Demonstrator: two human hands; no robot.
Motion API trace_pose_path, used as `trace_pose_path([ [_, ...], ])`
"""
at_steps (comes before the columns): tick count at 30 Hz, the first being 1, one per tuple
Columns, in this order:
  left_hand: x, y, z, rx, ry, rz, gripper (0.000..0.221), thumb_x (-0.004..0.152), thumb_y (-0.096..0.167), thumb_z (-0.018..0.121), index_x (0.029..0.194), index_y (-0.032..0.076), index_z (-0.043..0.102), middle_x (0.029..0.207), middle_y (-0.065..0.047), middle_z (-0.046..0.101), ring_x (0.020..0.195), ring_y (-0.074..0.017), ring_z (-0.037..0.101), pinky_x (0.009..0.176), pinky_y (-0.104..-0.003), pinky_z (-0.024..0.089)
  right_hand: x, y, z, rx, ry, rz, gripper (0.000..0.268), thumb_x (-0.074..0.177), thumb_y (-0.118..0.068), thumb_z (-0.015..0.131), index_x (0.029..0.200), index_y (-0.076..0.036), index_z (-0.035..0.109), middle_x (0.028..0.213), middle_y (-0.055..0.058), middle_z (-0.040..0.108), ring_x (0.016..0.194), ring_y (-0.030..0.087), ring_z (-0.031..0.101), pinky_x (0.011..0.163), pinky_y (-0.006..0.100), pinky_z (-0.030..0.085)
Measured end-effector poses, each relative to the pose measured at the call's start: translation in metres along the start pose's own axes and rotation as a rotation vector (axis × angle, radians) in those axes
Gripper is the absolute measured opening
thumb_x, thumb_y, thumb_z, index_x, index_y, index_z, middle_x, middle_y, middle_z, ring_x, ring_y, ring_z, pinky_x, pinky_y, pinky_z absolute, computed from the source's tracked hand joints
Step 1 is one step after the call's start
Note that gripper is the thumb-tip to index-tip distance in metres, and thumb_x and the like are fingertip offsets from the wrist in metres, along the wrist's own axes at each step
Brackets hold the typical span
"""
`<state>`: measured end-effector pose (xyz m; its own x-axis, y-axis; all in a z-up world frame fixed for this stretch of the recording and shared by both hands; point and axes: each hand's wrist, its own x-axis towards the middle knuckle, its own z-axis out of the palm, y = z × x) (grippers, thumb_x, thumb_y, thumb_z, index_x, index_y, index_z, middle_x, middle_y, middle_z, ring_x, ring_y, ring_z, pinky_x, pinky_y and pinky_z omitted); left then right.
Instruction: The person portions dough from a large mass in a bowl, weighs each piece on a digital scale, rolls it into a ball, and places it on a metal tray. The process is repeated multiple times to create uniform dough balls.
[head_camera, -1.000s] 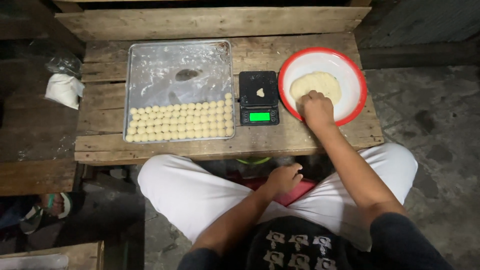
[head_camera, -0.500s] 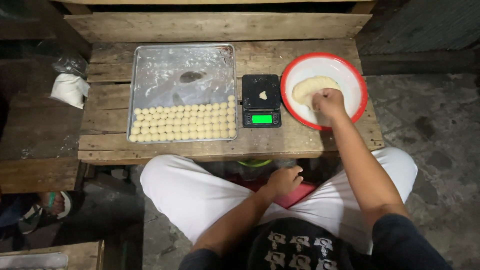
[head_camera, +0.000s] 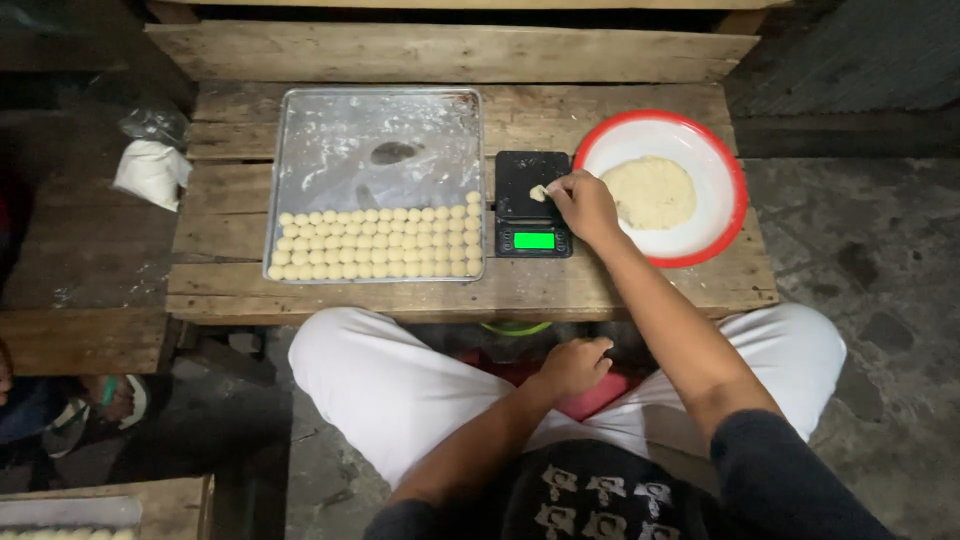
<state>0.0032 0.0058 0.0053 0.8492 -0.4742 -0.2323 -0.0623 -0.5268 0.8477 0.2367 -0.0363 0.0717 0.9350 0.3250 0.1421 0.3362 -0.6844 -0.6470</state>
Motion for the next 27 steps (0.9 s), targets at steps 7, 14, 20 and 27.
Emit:
trace_pose_path([
  [7,-0.002,0.000,-0.009,-0.017,0.035,0.031,0.037,0.100,0.028,0.052,0.127,0.007,0.065,0.110,-0.024,0.073,0.107,-0.0417,0.071,0.090,-0.051,0.058,0.013,-0.006,0.026,-0.122,-0.058,0.142,0.010,0.085,-0.022,0.080,0.092,-0.015,0.077,0.086,0.008,0.073,0.094,0.037,0.073,0.082,0.050,0.058],
  [14,-0.005,0.013,-0.014,0.039,-0.043,0.028,0.036,0.100,0.031,0.050,0.120,0.005,0.064,0.108,-0.025,0.072,0.106,-0.0436,0.070,0.088,-0.052,0.058,-0.003,-0.012,0.000,-0.204,0.061,-0.007,0.011,0.101,-0.028,0.067,0.104,-0.020,0.075,0.098,0.012,0.068,0.099,0.041,0.069,0.087,0.055,0.056],
  [20,-0.005,0.011,-0.012,0.030,-0.039,-0.012,0.038,0.100,0.028,0.052,0.130,0.007,0.062,0.112,-0.023,0.073,0.110,-0.0418,0.070,0.091,-0.053,0.057,-0.038,0.026,-0.046,-0.672,0.126,-0.165,0.020,0.090,-0.030,0.078,0.106,-0.019,0.076,0.098,0.004,0.064,0.098,0.028,0.065,0.080,0.042,0.055],
  [27,-0.006,0.006,-0.003,-0.003,-0.071,-0.033,0.037,0.097,0.022,0.055,0.130,0.006,0.061,0.110,-0.026,0.072,0.108,-0.0458,0.069,0.088,-0.056,0.058,-0.054,0.116,-0.042,-0.917,0.177,-0.305,0.040,0.068,-0.031,0.089,0.103,-0.018,0.076,0.094,0.004,0.063,0.093,0.026,0.063,0.076,0.040,0.052],
])
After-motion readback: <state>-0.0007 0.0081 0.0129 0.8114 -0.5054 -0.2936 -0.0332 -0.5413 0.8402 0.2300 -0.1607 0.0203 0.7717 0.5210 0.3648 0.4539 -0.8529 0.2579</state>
